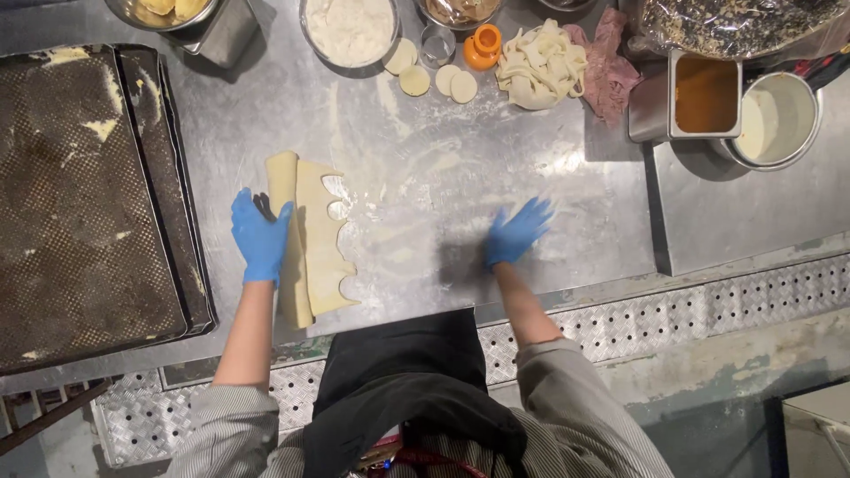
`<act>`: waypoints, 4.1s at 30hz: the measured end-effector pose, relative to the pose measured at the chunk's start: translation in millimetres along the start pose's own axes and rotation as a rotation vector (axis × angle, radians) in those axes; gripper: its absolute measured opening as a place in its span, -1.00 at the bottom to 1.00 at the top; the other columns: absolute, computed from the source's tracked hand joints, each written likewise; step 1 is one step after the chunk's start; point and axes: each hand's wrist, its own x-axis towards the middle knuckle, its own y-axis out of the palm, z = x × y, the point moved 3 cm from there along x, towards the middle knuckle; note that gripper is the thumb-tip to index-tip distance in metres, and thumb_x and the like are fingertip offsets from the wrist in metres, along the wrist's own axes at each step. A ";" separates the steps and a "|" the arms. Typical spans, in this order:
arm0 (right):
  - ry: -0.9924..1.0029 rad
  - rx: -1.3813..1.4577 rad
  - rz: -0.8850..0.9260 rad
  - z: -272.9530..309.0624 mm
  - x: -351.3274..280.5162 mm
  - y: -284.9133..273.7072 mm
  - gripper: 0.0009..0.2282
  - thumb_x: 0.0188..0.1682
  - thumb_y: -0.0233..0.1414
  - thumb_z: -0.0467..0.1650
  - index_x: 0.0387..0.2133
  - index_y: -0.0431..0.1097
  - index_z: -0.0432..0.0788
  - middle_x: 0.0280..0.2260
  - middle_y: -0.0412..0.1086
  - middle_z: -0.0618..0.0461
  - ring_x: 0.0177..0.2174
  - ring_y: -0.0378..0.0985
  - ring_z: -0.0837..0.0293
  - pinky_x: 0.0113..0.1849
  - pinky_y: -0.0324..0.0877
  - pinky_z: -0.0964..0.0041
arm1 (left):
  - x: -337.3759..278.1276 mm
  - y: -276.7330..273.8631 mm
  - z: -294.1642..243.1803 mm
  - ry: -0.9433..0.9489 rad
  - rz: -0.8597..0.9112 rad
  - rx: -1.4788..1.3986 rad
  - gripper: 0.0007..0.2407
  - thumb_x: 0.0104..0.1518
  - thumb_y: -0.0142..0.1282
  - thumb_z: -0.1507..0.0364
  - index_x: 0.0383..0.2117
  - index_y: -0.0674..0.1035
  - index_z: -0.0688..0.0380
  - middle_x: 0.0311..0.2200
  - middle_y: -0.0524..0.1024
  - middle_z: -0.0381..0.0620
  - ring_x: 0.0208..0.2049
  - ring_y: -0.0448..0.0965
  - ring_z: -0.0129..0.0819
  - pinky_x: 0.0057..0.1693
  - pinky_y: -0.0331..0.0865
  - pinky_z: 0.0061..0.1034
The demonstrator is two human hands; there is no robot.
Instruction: Cutting circular pieces of dough from a flattened sheet and placing them onto a baking tray.
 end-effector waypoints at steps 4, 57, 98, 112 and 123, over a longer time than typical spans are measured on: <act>-0.222 0.173 0.356 155.0 -97.0 25.3 -0.20 0.06 0.01 -0.23 0.36 -0.32 -0.50 0.40 -0.42 -0.44 0.38 -0.43 -0.29 0.31 -0.43 -0.10 | 50.8 50.1 0.4 -0.004 -0.021 0.152 -0.11 -0.09 0.44 -0.01 0.16 0.28 0.54 0.05 0.36 0.39 0.00 0.40 0.27 0.01 0.32 0.02; -0.580 0.287 0.308 71.0 -73.4 -16.7 -0.28 -0.04 0.13 -0.31 0.34 -0.05 -0.36 0.36 -0.07 -0.37 0.34 -0.12 -0.42 0.30 -0.18 -0.27 | -37.7 178.4 -227.3 0.734 0.433 0.132 -0.31 0.03 0.21 0.30 0.29 0.23 0.41 0.32 0.18 0.29 0.38 0.08 0.14 0.41 -0.20 0.15; -0.978 0.060 0.391 86.4 121.1 -1.2 -0.29 0.07 0.00 -0.18 0.32 -0.03 -0.49 0.36 -0.18 -0.44 0.33 -0.23 -0.42 0.27 -0.20 -0.26 | -149.5 149.1 -168.9 0.131 0.321 0.283 -0.36 0.25 -0.01 0.16 0.36 0.15 0.35 0.42 0.05 0.17 0.46 -0.05 0.09 0.48 -0.25 0.02; -1.272 0.648 0.368 296.2 271.4 45.9 -0.75 0.11 0.05 -0.47 0.06 0.44 -0.22 0.03 0.44 -0.18 0.03 0.47 -0.17 0.08 0.37 0.05 | -73.6 196.9 -231.1 0.274 0.223 0.204 -0.33 0.26 -0.07 0.09 0.38 0.12 0.32 0.43 0.04 0.15 0.46 -0.06 0.05 0.48 -0.25 0.03; -1.048 0.649 0.671 360.3 263.7 93.4 -0.81 -0.20 0.22 -0.46 -0.30 0.61 -0.18 -0.33 0.54 -0.14 -0.29 0.60 -0.09 -0.17 0.47 0.11 | -214.9 147.3 -173.0 0.034 0.187 0.186 -0.42 0.24 0.02 0.16 0.32 0.26 0.25 0.40 0.14 0.09 0.44 0.02 0.05 0.46 -0.18 0.01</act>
